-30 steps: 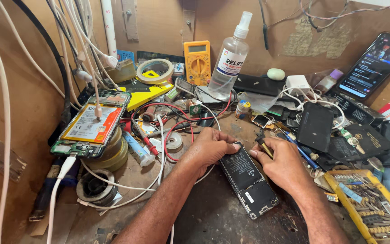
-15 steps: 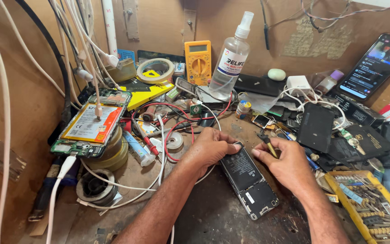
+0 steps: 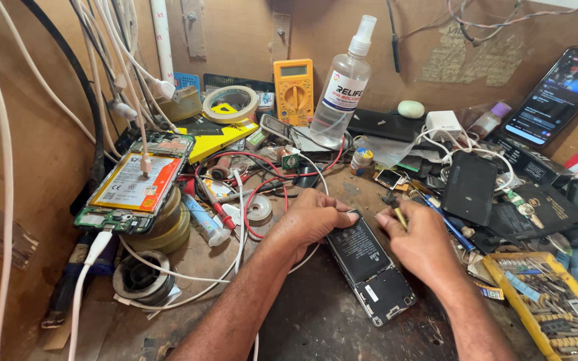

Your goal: The person holds a disassembled smartphone and uses a screwdriver to adjust internal components near the battery. They connect a charging cable to test the device, then continue to manipulate small parts with the screwdriver.

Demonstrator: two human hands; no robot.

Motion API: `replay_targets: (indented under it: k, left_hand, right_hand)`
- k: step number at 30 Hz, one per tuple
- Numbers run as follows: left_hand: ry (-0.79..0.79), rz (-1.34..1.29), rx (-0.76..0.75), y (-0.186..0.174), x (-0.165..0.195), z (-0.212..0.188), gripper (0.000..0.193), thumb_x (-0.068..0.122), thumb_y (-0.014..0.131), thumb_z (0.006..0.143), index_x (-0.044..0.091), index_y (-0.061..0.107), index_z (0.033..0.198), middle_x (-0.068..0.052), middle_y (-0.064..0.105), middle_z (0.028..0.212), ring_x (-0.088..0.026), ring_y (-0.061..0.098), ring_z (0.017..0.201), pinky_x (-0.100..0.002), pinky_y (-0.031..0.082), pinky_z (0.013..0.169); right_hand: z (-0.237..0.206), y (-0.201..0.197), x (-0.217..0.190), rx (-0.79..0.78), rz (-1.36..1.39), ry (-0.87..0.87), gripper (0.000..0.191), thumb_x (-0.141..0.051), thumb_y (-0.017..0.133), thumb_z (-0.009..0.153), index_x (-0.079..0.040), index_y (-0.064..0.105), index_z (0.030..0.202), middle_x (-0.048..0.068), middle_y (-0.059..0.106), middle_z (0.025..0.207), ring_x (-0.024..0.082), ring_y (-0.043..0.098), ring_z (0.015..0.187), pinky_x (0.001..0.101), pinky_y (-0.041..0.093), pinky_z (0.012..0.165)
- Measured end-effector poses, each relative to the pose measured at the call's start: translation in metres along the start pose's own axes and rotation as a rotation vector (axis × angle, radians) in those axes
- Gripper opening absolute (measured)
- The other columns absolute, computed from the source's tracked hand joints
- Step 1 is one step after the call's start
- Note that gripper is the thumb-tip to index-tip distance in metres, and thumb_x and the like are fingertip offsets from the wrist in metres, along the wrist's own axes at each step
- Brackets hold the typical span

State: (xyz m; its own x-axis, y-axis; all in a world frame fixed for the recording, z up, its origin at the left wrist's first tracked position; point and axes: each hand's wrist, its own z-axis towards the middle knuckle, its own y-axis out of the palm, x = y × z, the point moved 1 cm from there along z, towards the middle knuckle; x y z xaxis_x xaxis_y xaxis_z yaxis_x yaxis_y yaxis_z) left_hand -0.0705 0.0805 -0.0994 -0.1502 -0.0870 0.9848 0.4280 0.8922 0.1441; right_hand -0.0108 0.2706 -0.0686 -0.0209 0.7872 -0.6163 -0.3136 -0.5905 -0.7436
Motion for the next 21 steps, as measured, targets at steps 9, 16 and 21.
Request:
replay_targets:
  k: [9,16,21]
  left_hand:
    - [0.045,-0.061,-0.013,0.001,-0.002,0.0,0.014,0.003,0.075,0.084,-0.006,0.074,0.093,-0.01,0.074,0.079,-0.015,0.068,0.064,-0.03,0.052,0.055]
    - [0.034,-0.071,0.013,0.002,-0.005,0.004,0.011,0.003,0.076,0.083,-0.005,0.073,0.09,-0.008,0.074,0.079,-0.014,0.067,0.064,-0.03,0.051,0.054]
    - [0.042,-0.083,0.005,0.001,-0.007,0.005,0.01,0.002,0.075,0.083,-0.004,0.073,0.09,-0.009,0.074,0.079,-0.014,0.068,0.064,-0.03,0.052,0.055]
  right_hand:
    - [0.011,0.02,0.003,-0.173,0.665,0.072,0.016,-0.015,0.068,0.105,0.001,0.07,0.108,0.004,0.061,0.078,0.012,0.046,0.062,0.0289,0.033,0.048]
    - [0.004,0.02,-0.019,-0.099,0.534,-0.016,0.017,-0.015,0.067,0.097,0.0,0.073,0.098,0.002,0.072,0.083,0.005,0.058,0.072,0.0257,0.049,0.06]
    - [0.0,0.017,-0.026,-0.084,0.499,-0.027,0.018,-0.015,0.067,0.097,0.001,0.074,0.099,0.003,0.073,0.084,0.006,0.06,0.073,0.0267,0.05,0.062]
